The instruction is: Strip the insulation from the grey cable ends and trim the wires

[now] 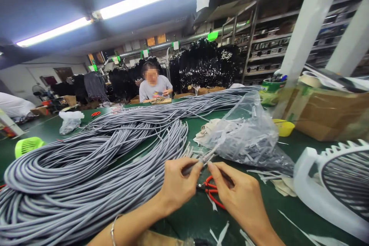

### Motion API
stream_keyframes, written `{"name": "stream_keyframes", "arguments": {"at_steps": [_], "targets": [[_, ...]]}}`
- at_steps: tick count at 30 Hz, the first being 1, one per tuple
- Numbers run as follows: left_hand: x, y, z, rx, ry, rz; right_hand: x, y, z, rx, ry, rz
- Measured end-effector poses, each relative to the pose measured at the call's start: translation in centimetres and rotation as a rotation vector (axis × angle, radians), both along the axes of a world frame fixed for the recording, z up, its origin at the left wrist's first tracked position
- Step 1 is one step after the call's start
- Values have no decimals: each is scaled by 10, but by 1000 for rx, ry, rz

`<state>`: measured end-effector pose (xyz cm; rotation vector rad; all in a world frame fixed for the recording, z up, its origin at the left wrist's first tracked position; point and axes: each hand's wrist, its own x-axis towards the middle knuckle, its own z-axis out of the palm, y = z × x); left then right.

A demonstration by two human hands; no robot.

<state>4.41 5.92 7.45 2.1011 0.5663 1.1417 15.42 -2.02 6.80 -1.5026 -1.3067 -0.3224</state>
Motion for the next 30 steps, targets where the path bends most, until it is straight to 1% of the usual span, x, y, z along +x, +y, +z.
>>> {"name": "stream_keyframes", "arguments": {"at_steps": [3,5,7,9,11,13,15,17,20,22,24,27,29,30], "targets": [[0,-1,-2,75,1,24,1,0,1,-75,111,61],[1,-3,-4,192,10,43,-1,0,0,-80,141,77],[1,-3,-5,306,20,57,-4,0,-2,-8,79,31],[1,-3,-4,353,25,70,-8,0,-5,116,-52,-27],[0,-2,-3,337,28,73,-10,1,-7,224,-180,-45],[-2,0,0,302,29,58,-11,2,-8,263,-237,-33],[-3,1,2,267,43,46,-9,4,-7,221,-182,-24],[-3,1,3,262,59,54,-6,5,-6,121,-45,-5],[-2,-1,1,326,65,78,-3,5,-6,5,153,52],[-1,-3,-1,372,64,82,-5,3,-7,6,173,43],[0,-4,-2,392,68,85,-10,0,-9,76,70,-30],[0,-3,-1,399,71,86,-17,-1,-8,249,-209,-124],[0,-3,0,398,73,79,-18,-1,-6,314,-348,-139],[0,-3,-1,403,73,79,-17,-1,-4,310,-365,-142]]}}
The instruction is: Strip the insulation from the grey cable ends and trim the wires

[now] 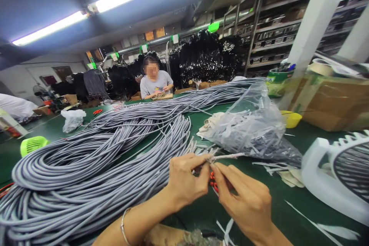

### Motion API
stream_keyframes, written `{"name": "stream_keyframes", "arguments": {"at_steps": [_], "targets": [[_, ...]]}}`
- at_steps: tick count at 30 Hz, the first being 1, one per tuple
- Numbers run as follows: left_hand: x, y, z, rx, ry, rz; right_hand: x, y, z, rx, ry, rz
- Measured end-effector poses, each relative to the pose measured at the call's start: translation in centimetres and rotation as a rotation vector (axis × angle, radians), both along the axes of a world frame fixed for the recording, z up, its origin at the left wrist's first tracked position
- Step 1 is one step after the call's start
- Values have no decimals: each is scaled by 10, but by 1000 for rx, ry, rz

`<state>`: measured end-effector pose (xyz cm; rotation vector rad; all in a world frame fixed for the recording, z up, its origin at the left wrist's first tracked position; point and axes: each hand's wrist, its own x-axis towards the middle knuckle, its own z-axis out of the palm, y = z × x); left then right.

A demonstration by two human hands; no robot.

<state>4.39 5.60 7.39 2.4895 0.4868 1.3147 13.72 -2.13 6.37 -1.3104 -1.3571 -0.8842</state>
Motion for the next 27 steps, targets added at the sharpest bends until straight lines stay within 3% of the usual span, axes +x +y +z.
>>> {"name": "stream_keyframes", "arguments": {"at_steps": [6,12,15,19,27], "targets": [[1,-1,-8,151,6,71,7,1,4,-132,228,21],[7,25,-9,-26,168,249,-7,-5,-2,99,-80,235],[10,26,-11,-107,167,126,0,-7,4,-42,35,150],[6,16,-6,-176,37,-106,21,-5,11,-69,91,48],[-4,13,17,-267,15,-64,25,-3,9,-81,-8,-84]]}}
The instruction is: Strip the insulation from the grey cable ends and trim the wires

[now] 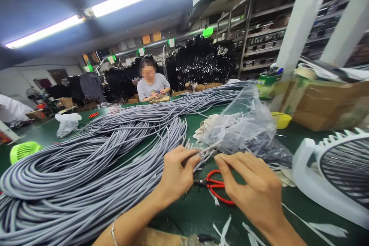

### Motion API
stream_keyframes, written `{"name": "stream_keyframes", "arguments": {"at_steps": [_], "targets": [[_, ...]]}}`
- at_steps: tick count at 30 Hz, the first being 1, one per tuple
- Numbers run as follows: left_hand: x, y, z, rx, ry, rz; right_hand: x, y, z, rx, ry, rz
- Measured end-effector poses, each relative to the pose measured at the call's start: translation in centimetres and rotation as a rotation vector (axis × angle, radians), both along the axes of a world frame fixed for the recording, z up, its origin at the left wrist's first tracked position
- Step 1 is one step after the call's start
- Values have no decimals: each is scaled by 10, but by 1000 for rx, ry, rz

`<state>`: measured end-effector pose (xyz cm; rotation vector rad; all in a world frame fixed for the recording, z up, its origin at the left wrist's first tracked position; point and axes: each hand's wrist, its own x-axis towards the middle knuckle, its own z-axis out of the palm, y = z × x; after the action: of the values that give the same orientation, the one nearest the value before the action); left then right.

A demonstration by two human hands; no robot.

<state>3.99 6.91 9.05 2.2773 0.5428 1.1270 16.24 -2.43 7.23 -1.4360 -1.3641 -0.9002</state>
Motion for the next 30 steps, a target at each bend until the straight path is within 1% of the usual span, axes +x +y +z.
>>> {"name": "stream_keyframes", "arguments": {"at_steps": [7,10,12,17,20,23,25,28,30], "targets": [[-1,-3,0,24,3,-54,1,1,1,-33,-40,-34],[-1,-3,0,35,9,-62,1,2,0,-32,-16,-16],[-2,-2,0,34,10,-81,1,3,1,-46,41,41],[-3,0,-1,26,14,-153,1,5,1,-117,263,235],[-2,0,-3,13,10,-183,0,6,2,-142,303,297],[-1,1,-3,-30,12,-201,-2,5,3,-129,317,336],[1,3,-3,-90,7,-214,-4,5,3,-65,291,332],[3,1,-3,-216,-25,-219,-6,5,0,33,178,329],[4,-4,-3,-269,-56,-199,-7,4,-1,52,109,348]]}}
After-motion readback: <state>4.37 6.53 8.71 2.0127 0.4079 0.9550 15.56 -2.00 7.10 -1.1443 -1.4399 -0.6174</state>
